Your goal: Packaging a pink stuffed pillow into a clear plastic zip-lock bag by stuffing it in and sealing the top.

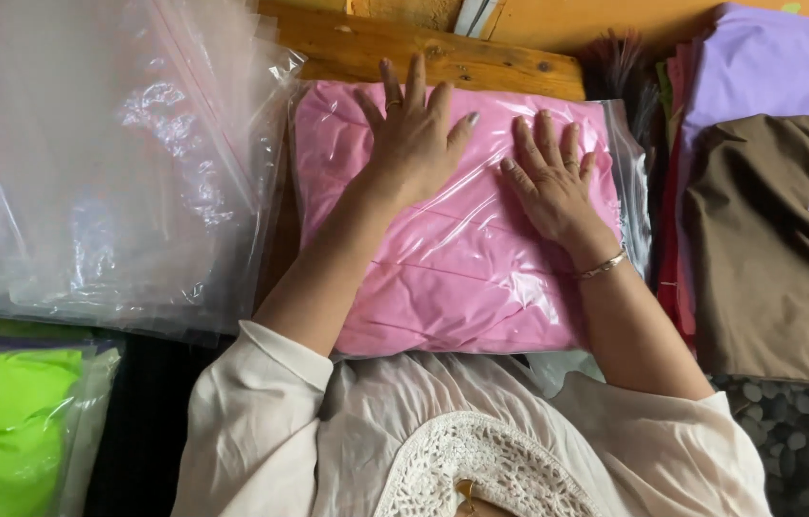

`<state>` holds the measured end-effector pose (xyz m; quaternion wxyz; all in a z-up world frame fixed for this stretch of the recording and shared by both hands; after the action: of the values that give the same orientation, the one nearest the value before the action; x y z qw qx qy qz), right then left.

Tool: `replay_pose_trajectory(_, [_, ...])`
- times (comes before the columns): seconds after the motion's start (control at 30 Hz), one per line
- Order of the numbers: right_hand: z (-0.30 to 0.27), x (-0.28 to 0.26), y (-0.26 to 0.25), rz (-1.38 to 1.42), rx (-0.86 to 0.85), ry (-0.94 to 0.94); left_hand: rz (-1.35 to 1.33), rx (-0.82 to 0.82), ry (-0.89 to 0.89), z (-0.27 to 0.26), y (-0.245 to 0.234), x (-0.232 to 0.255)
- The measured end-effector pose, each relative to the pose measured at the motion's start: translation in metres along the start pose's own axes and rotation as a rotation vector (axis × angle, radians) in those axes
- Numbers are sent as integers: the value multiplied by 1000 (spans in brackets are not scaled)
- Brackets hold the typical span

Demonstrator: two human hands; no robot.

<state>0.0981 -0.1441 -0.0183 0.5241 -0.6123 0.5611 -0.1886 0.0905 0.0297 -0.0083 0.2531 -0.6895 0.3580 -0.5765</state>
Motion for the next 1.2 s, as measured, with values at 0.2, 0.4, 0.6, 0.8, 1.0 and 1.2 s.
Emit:
replay_pose_trajectory(0.2, [-21, -30, -22, -303, -154, 44, 493, -243, -157, -38, -7, 0])
replay_pose_trajectory(0.4, [-3, -59, 5, -235, -114, -28, 379, -257, -295, -37, 14, -27])
replay_pose_trajectory(0.6, [12, -39, 23, -311, 94, -166, 406, -221, -278, -35, 17, -27])
replay_pose_trajectory(0.8, [9, -59, 12, -259, -3, 16, 306, -10, -251, -30, 26, -27])
replay_pose_trajectory(1.0, [4, -45, -11, -79, -216, -157, 340, -180, -237, -31, 19, -33])
replay_pose_trajectory(1.2, [33, 28, -46, -252, 84, -175, 138, 3, -41, -23, 10, -33])
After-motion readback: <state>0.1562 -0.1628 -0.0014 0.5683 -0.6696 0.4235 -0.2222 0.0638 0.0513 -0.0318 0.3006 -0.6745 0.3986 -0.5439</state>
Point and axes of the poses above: each hand's wrist, its own z-axis towards the middle knuckle, its own y-axis out of the palm, x = y × z, the point moved 7 cm from there along z, towards the middle knuckle, and after that the axes turned 14 degrees about -x, right-handed, at the moved point
